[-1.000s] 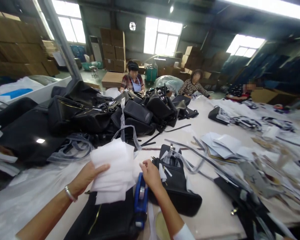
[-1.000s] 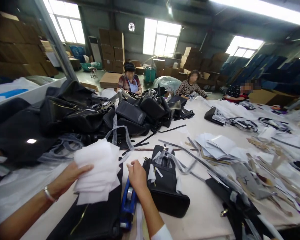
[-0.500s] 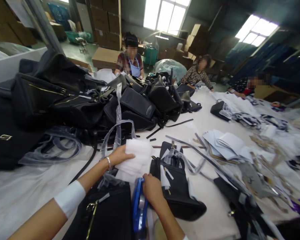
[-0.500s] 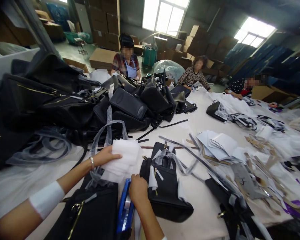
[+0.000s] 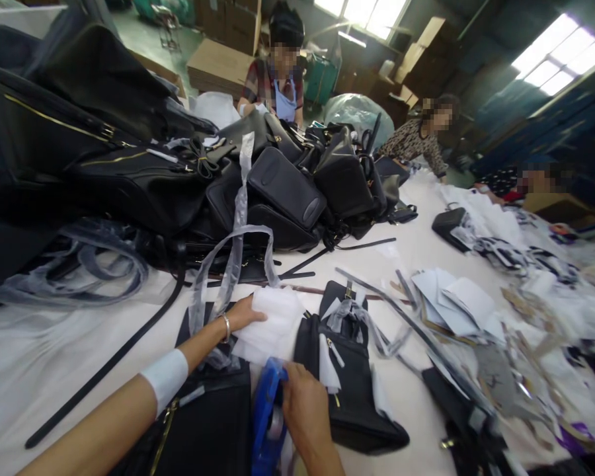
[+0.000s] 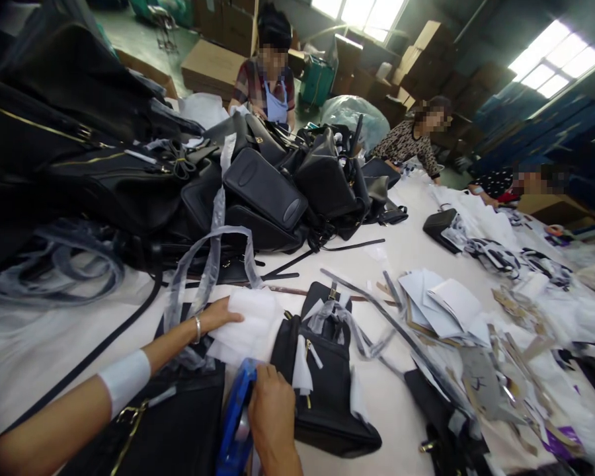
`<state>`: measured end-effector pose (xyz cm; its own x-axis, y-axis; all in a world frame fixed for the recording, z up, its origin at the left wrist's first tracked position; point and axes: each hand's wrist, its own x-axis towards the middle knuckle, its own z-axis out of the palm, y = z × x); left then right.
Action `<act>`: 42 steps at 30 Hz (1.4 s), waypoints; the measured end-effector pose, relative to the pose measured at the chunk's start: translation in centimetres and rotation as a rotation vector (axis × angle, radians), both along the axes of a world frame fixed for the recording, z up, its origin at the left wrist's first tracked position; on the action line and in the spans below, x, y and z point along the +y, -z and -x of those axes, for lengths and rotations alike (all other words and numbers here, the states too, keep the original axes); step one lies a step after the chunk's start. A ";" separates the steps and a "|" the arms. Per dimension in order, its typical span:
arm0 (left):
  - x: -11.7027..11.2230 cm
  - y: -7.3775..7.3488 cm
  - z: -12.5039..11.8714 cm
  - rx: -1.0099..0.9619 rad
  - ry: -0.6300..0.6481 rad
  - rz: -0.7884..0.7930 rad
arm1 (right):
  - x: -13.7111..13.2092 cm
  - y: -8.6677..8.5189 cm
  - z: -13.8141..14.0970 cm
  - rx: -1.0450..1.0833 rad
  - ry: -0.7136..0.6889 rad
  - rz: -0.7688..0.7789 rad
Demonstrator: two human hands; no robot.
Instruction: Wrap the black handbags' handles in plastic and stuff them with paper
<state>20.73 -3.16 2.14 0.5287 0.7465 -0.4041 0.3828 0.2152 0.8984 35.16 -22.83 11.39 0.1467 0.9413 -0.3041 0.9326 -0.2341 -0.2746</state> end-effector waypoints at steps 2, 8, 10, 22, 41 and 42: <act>0.0 0.1 0.2 0.000 0.006 -0.002 | -0.5 0.0 0.1 0.008 -0.001 -0.018; -0.2 0.1 0.1 0.009 0.025 -0.040 | -1.6 -0.1 0.3 -0.033 -0.026 -0.074; -0.5 0.1 -0.1 0.008 0.035 -0.055 | -1.9 -0.2 0.4 -0.060 -0.038 -0.106; -2.6 0.5 -0.4 0.007 0.157 -0.149 | -4.2 -1.3 0.9 -0.052 -0.054 -0.250; -5.1 1.2 -0.3 0.036 0.239 -0.162 | -4.2 -1.5 1.1 -0.113 -0.085 -0.186; -5.2 1.4 -0.3 0.042 0.228 -0.157 | -3.6 -1.3 1.3 -0.139 -0.072 -0.147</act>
